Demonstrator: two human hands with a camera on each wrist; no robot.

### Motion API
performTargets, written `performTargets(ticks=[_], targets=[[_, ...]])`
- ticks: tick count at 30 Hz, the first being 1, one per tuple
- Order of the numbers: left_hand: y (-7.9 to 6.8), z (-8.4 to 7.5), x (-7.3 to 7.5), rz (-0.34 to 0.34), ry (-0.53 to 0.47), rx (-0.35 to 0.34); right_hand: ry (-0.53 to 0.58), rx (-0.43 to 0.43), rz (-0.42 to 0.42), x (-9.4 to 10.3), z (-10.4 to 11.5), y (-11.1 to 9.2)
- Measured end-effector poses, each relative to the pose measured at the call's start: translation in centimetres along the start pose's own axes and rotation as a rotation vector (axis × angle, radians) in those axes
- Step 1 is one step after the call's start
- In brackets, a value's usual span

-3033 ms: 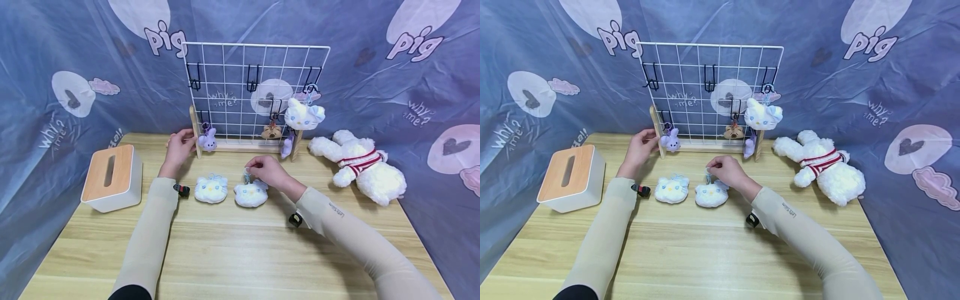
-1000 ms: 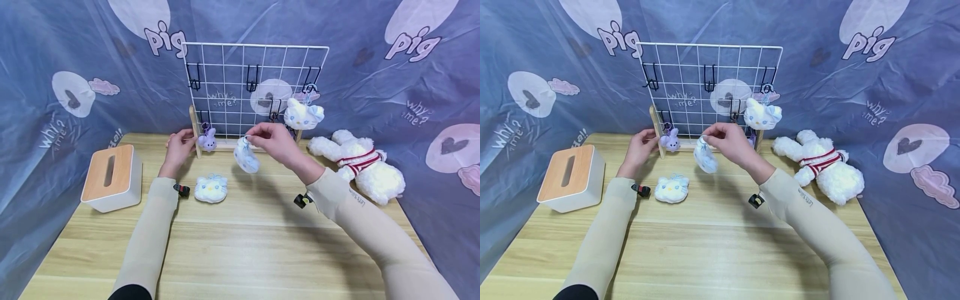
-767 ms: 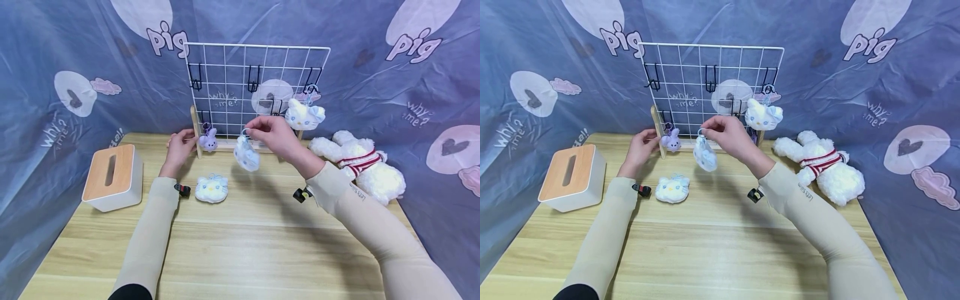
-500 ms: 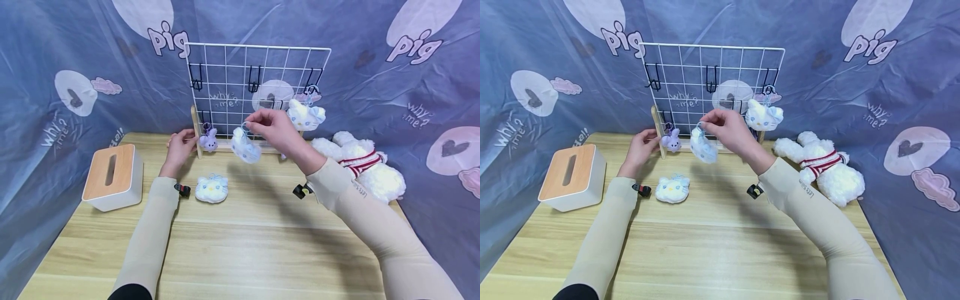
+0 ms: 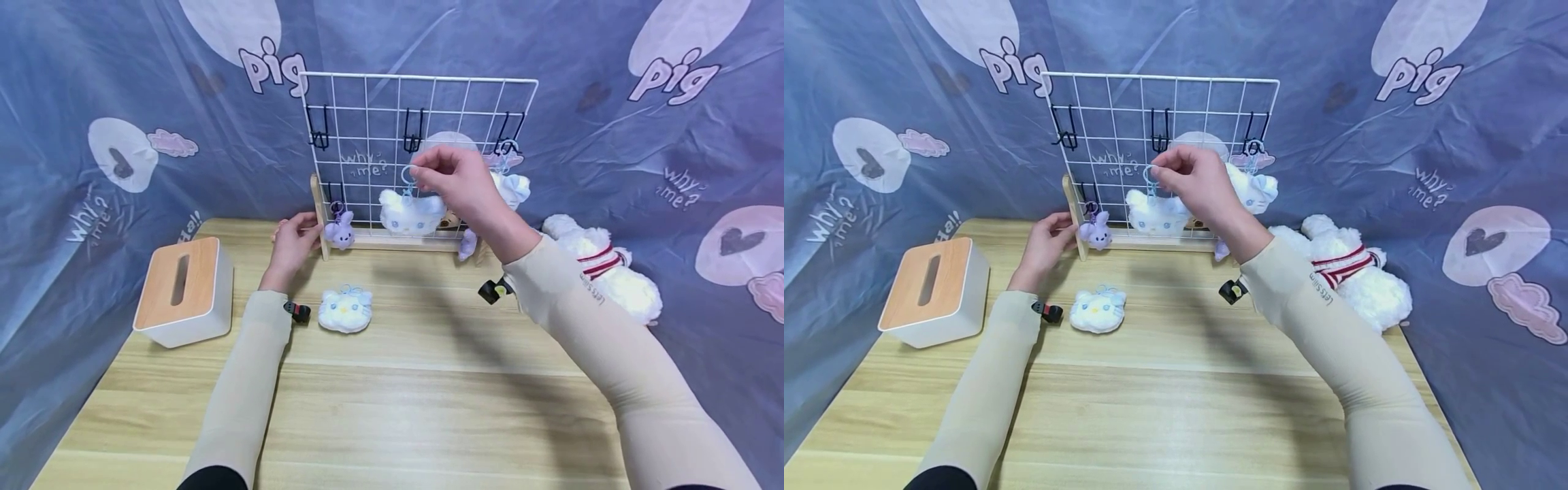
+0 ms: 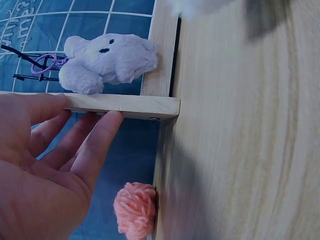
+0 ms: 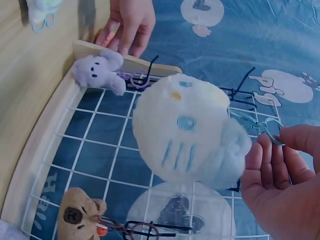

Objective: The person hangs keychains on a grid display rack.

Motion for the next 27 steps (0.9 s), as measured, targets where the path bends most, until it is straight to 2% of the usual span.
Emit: performTargets(ticks=[8,18,27], targets=[[0.0,0.1,0.1,0.004,0.005,-0.01,0.009,0.008,-0.045,1.1,0.9,0.9],[-0.1,0.0,0.1,-0.001,0.007,-0.016,0.024,-0.058,-0.079,2.1,1.0,2.0],[0.0,-0.1,0.1,-0.002,0.022,-0.018,0.008,-0.127,-0.087,2.4,0.2,3.3]])
Point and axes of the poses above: each hand's wrist, its own y-axis towards the middle knuckle, its own x-axis out of the back of the hand, z = x × y, the point moved 10 cm from there along y, towards the middle knuckle, and after that the axes turned 11 degrees about -x, right-handed, at the moved point
